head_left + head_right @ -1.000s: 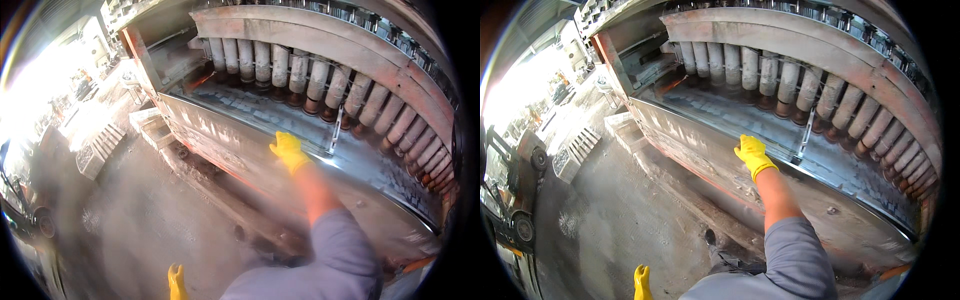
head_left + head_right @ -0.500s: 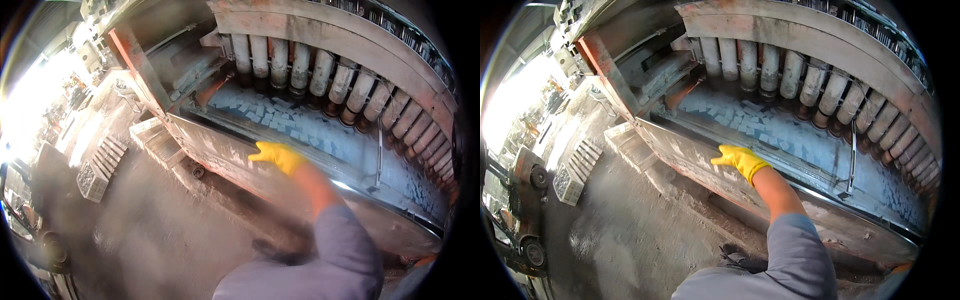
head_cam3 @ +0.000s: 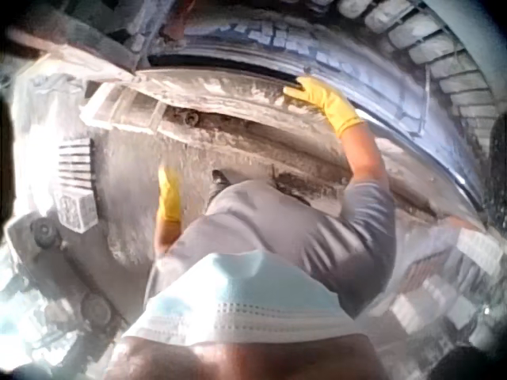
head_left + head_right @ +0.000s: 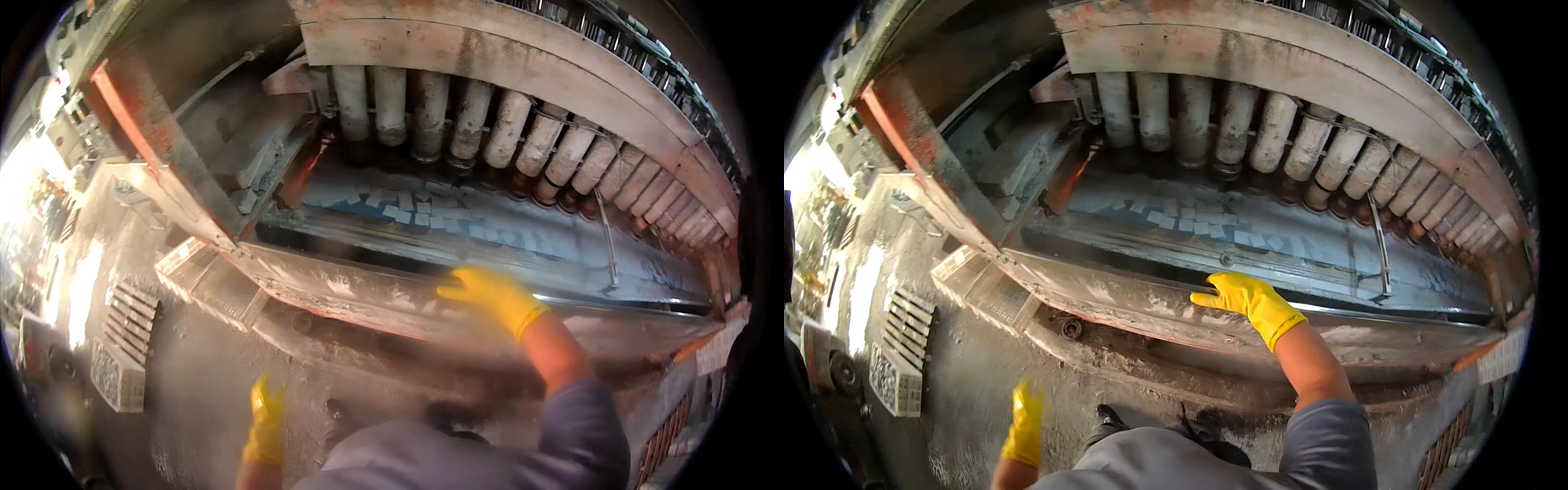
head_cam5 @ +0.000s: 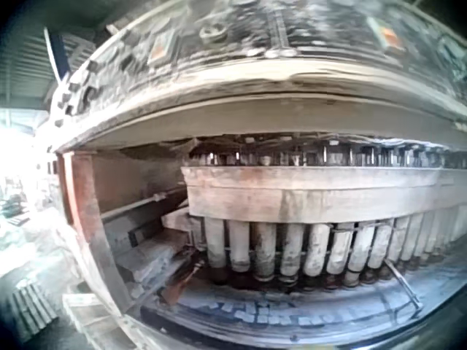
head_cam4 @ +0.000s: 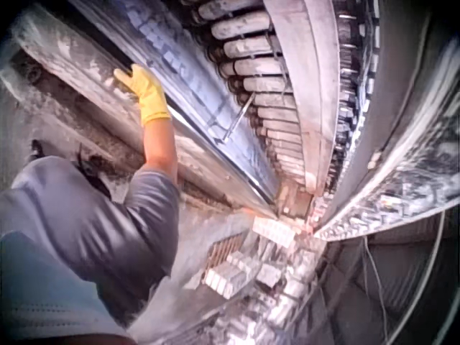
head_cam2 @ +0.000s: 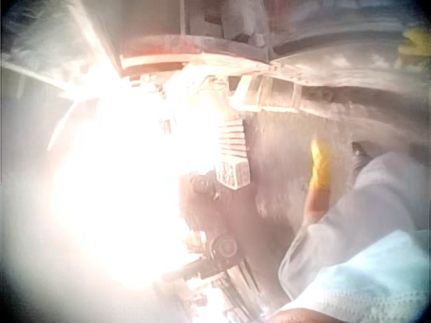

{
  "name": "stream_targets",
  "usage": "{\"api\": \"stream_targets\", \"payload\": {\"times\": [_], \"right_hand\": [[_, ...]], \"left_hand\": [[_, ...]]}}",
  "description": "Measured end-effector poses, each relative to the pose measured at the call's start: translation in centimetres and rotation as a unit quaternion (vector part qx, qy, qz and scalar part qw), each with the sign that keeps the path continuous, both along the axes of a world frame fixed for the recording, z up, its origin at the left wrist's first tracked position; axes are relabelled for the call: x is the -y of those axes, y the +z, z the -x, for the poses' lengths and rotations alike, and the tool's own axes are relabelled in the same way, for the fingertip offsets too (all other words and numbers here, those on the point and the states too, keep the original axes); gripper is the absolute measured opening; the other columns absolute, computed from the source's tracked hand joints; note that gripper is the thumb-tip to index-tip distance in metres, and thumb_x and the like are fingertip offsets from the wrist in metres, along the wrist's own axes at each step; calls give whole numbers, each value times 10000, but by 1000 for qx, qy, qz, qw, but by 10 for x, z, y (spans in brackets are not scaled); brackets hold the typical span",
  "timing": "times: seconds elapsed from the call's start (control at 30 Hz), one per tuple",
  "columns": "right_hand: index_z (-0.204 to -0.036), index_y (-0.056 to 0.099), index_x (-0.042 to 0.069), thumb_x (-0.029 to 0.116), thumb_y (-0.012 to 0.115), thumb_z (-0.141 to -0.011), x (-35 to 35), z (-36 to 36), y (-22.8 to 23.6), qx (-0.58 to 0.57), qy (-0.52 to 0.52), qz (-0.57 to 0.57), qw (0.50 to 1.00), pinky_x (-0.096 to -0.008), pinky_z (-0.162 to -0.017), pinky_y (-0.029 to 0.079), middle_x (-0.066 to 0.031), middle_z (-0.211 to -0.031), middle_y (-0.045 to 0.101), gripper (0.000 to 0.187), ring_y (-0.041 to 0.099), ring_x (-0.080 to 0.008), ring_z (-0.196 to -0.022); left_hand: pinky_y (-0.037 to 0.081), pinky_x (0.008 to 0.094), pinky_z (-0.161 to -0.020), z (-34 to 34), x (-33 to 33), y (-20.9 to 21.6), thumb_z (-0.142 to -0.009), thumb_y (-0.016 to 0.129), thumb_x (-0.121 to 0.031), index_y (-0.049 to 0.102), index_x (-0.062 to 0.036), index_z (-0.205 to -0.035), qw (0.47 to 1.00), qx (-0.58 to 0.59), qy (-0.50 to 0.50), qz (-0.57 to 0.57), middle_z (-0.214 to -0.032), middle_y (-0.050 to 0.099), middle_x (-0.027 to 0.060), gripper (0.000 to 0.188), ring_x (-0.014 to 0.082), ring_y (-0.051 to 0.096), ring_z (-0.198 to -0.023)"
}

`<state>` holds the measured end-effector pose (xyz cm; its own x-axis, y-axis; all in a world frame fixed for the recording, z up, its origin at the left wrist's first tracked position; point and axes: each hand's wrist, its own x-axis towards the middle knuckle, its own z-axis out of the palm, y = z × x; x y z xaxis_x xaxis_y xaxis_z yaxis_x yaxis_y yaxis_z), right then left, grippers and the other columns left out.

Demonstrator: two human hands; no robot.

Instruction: The person lifts a basket of white rectangular tiles and pours them into a large industrial machine with rotating rollers. They then use both hands to spread and arrange the tiles on the machine's surface.

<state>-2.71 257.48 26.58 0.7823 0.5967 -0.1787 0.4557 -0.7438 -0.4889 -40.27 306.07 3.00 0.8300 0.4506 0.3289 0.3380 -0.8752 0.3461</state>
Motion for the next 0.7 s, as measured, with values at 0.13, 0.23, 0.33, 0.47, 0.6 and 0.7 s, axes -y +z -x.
{"api": "stream_targets", "payload": {"times": [0.13,0.23,0.33,0.47,0.6,0.7], "right_hand": [[-1195,675,11,717,612,-831,-1,-10,-8,71,-24,29,997,-451,-936,510,-211,-1148,700,797,655,-387,-1073],[-1212,676,40,710,658,-795,-6,-16,-5,77,-48,71,993,-454,-916,521,-195,-1129,711,789,662,-374,-1064],[-1204,678,39,697,688,-777,-16,-16,0,131,-58,49,989,-452,-907,526,-189,-1122,714,784,665,-375,-1056],[-1167,694,35,603,736,-793,-12,-19,-11,192,-53,15,980,-453,-880,540,-200,-1088,721,681,681,-372,-1009],[-1107,716,30,449,757,-835,-7,-22,-24,282,-102,-57,952,-444,-825,559,-189,-1027,735,501,699,-368,-937],[-1078,728,47,368,756,-853,-7,-24,-28,309,-135,-79,938,-422,-802,561,-157,-999,744,393,704,-350,-908]], "left_hand": [[485,482,-1018,-241,-8,181,-862,739,-99,570,44,-1323,941,206,-268,-5,-1312,611,267,511,448,601,-1183],[497,469,-995,-340,-10,230,-863,752,-143,586,34,-1311,929,166,-328,-35,-1264,638,259,510,428,628,-1136],[500,437,-987,-400,-35,221,-873,744,-327,599,-29,-1333,960,-48,-269,62,-1232,675,212,567,369,644,-1139],[491,435,-994,-433,-40,208,-868,678,-522,615,-70,-1331,956,-239,-162,48,-1250,678,191,650,347,637,-1173],[476,445,-1021,-445,-35,204,-866,653,-545,618,-94,-1336,948,-289,-133,15,-1304,665,154,651,337,619,-1218],[472,449,-1030,-451,-30,213,-866,661,-528,621,-80,-1324,944,-320,-81,-3,-1336,643,167,642,328,604,-1250]]}}
